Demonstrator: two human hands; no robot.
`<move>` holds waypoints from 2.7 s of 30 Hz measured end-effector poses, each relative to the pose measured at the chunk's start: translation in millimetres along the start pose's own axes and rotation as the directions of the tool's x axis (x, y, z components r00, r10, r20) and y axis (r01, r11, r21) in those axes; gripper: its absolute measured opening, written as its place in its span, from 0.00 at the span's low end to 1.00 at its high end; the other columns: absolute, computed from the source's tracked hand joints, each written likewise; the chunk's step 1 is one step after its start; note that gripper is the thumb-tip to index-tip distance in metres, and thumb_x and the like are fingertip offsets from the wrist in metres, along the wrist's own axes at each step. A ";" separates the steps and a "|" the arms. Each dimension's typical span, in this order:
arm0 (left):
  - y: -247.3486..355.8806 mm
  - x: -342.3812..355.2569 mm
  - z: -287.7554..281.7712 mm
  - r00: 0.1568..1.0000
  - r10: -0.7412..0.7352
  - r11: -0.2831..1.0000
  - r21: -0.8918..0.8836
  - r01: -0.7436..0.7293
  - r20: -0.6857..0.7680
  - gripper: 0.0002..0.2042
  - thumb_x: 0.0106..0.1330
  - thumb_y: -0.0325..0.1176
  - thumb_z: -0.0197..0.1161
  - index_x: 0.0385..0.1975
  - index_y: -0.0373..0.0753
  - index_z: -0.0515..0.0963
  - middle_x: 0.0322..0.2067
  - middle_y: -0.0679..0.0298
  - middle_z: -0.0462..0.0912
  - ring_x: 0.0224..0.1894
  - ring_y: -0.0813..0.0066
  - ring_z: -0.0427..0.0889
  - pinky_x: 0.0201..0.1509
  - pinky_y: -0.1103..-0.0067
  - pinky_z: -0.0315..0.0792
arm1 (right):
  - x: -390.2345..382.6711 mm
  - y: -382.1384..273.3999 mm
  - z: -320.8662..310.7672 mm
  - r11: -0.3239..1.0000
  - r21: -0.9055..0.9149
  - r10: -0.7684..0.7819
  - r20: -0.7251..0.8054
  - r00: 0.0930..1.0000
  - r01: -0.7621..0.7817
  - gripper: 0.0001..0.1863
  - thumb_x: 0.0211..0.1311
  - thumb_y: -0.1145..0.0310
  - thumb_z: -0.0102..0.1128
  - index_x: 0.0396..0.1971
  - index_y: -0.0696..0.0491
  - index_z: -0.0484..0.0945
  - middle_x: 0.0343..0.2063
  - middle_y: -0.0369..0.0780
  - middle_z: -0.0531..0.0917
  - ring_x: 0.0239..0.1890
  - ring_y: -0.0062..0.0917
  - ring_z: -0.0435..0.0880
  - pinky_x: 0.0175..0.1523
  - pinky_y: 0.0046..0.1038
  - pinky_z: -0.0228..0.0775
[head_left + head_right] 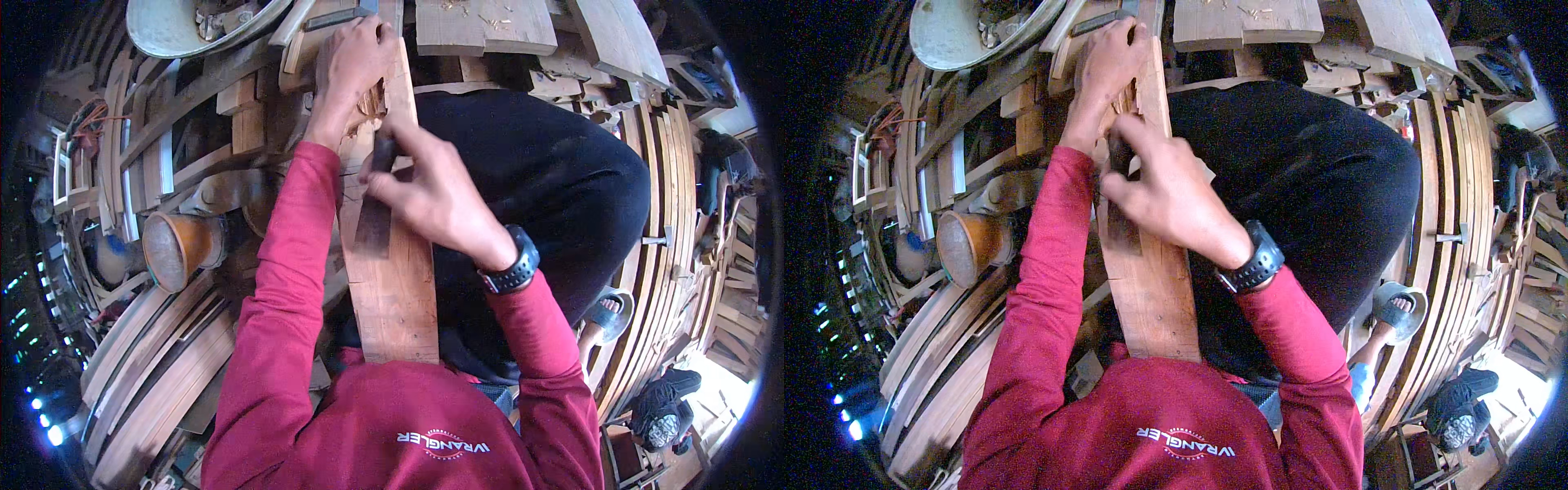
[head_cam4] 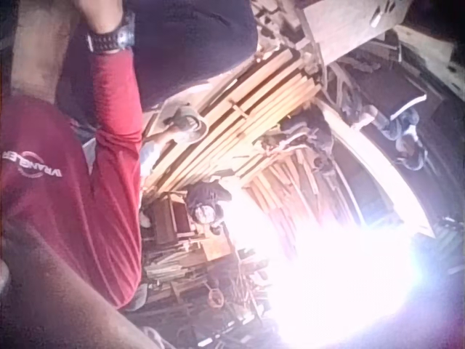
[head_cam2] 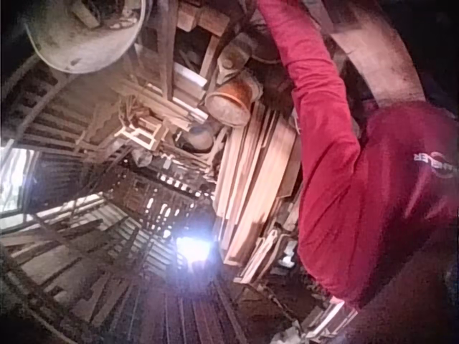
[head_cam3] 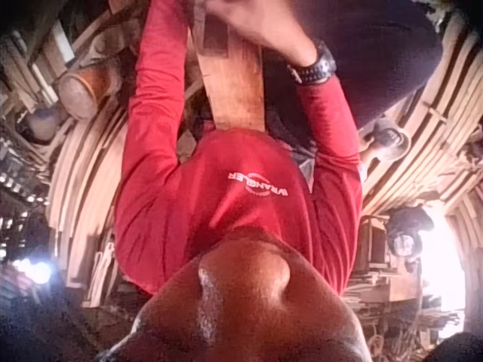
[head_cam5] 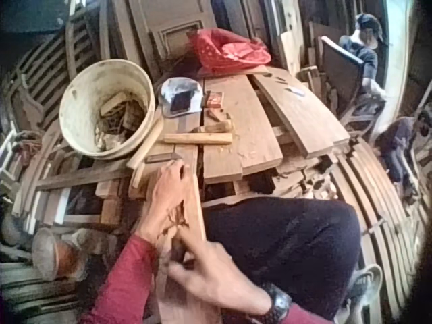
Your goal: The person carves a wooden board using a hand chisel before setting it down and picking up a phone.
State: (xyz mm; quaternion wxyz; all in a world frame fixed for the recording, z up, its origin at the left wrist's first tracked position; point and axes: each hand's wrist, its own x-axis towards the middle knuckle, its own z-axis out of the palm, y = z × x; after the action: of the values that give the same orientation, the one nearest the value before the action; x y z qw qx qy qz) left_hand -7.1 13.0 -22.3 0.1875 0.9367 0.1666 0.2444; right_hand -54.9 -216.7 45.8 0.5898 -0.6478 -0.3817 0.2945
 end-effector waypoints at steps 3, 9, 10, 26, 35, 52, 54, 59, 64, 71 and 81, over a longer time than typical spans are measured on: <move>2.0 3.4 1.1 1.000 -0.010 1.000 0.014 0.010 0.012 0.18 0.74 0.42 0.55 0.42 0.30 0.81 0.44 0.41 0.84 0.50 0.35 0.80 0.58 0.54 0.72 | 0.1 -2.8 -3.3 0.994 0.089 0.059 0.003 0.998 -0.059 0.12 0.60 0.79 0.61 0.42 0.60 0.72 0.35 0.40 0.85 0.40 0.22 0.85 0.47 0.28 0.80; 0.5 0.6 -0.8 1.000 -0.018 1.000 0.003 0.018 0.019 0.18 0.74 0.43 0.54 0.42 0.31 0.81 0.45 0.40 0.84 0.50 0.36 0.81 0.57 0.54 0.73 | -1.2 -0.1 -1.6 0.997 0.051 0.051 0.028 0.998 -0.053 0.09 0.61 0.80 0.59 0.40 0.60 0.70 0.32 0.39 0.84 0.41 0.21 0.86 0.48 0.30 0.81; 1.1 -0.4 -2.1 0.999 -0.020 1.000 -0.016 0.020 0.033 0.18 0.74 0.43 0.54 0.42 0.31 0.81 0.45 0.40 0.84 0.50 0.36 0.80 0.57 0.54 0.73 | 0.3 -2.2 -3.1 0.997 0.026 0.070 0.083 0.994 -0.072 0.09 0.61 0.80 0.59 0.40 0.59 0.70 0.32 0.39 0.84 0.41 0.22 0.86 0.49 0.32 0.82; -4.3 2.1 2.7 1.000 -0.020 1.000 -0.008 0.020 0.004 0.19 0.74 0.44 0.53 0.41 0.31 0.80 0.45 0.39 0.83 0.52 0.34 0.78 0.58 0.51 0.71 | 1.8 2.2 -3.8 0.994 0.090 0.064 0.026 0.998 -0.066 0.08 0.59 0.82 0.59 0.37 0.60 0.70 0.33 0.39 0.84 0.40 0.24 0.87 0.49 0.30 0.82; -6.6 2.1 4.6 1.000 0.012 1.000 0.017 -0.012 -0.028 0.18 0.74 0.44 0.53 0.42 0.33 0.80 0.45 0.40 0.83 0.49 0.35 0.80 0.57 0.53 0.72 | 2.8 -1.2 -4.5 0.995 0.070 0.066 0.066 0.996 -0.071 0.10 0.61 0.82 0.57 0.42 0.61 0.70 0.36 0.40 0.85 0.40 0.23 0.87 0.51 0.28 0.82; 1.5 2.1 -0.1 1.000 -0.006 1.000 -0.004 0.006 -0.010 0.18 0.74 0.44 0.54 0.41 0.32 0.81 0.45 0.42 0.84 0.49 0.37 0.81 0.56 0.54 0.73 | 3.3 -4.4 -7.1 0.968 0.227 0.102 0.041 0.994 -0.108 0.11 0.61 0.82 0.57 0.42 0.59 0.68 0.35 0.39 0.83 0.41 0.19 0.84 0.51 0.27 0.80; 1.4 0.5 -0.4 1.000 -0.007 1.000 0.002 0.007 0.003 0.18 0.74 0.44 0.54 0.42 0.33 0.81 0.45 0.42 0.85 0.49 0.37 0.81 0.56 0.55 0.74 | 4.7 -4.5 -7.7 0.978 0.192 0.078 0.043 0.996 -0.085 0.11 0.61 0.82 0.57 0.41 0.59 0.68 0.35 0.39 0.83 0.41 0.19 0.84 0.50 0.27 0.80; 0.1 -0.1 -1.0 1.000 0.000 1.000 0.015 0.000 -0.014 0.18 0.74 0.44 0.54 0.42 0.33 0.81 0.44 0.43 0.85 0.49 0.38 0.82 0.55 0.55 0.74 | 5.6 -9.1 -7.9 0.926 0.332 0.176 0.038 0.984 -0.179 0.10 0.62 0.83 0.56 0.40 0.58 0.68 0.35 0.39 0.83 0.42 0.20 0.84 0.51 0.27 0.80; 6.9 -0.6 -2.7 0.998 -0.051 0.997 0.058 0.049 0.035 0.18 0.75 0.43 0.54 0.42 0.32 0.81 0.44 0.42 0.85 0.48 0.37 0.82 0.55 0.55 0.74 | 5.4 -2.1 -7.2 0.966 0.238 0.091 0.044 0.995 -0.099 0.10 0.62 0.83 0.55 0.41 0.58 0.68 0.35 0.39 0.82 0.39 0.23 0.85 0.49 0.27 0.81; 0.1 1.2 3.0 1.000 -0.013 1.000 -0.018 0.012 -0.008 0.18 0.75 0.44 0.53 0.40 0.31 0.80 0.43 0.40 0.83 0.49 0.36 0.80 0.56 0.54 0.73 | 0.8 4.1 -2.2 0.962 0.234 0.130 0.068 0.989 -0.142 0.10 0.63 0.82 0.55 0.41 0.58 0.67 0.34 0.39 0.83 0.37 0.24 0.87 0.48 0.28 0.80; -2.5 1.1 0.9 1.000 0.002 1.000 -0.028 -0.002 0.021 0.19 0.75 0.45 0.54 0.41 0.31 0.80 0.46 0.40 0.83 0.51 0.34 0.79 0.59 0.53 0.72 | 0.4 5.2 3.1 0.969 0.216 0.097 0.123 0.988 -0.122 0.09 0.64 0.83 0.52 0.42 0.59 0.68 0.37 0.40 0.84 0.39 0.25 0.87 0.48 0.28 0.81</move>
State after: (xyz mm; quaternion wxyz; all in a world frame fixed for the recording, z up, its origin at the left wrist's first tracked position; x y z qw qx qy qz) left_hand -6.3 15.4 -23.7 0.2019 0.9367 0.1603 0.2369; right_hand -56.5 -214.7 40.2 0.6194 -0.5800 -0.3422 0.4036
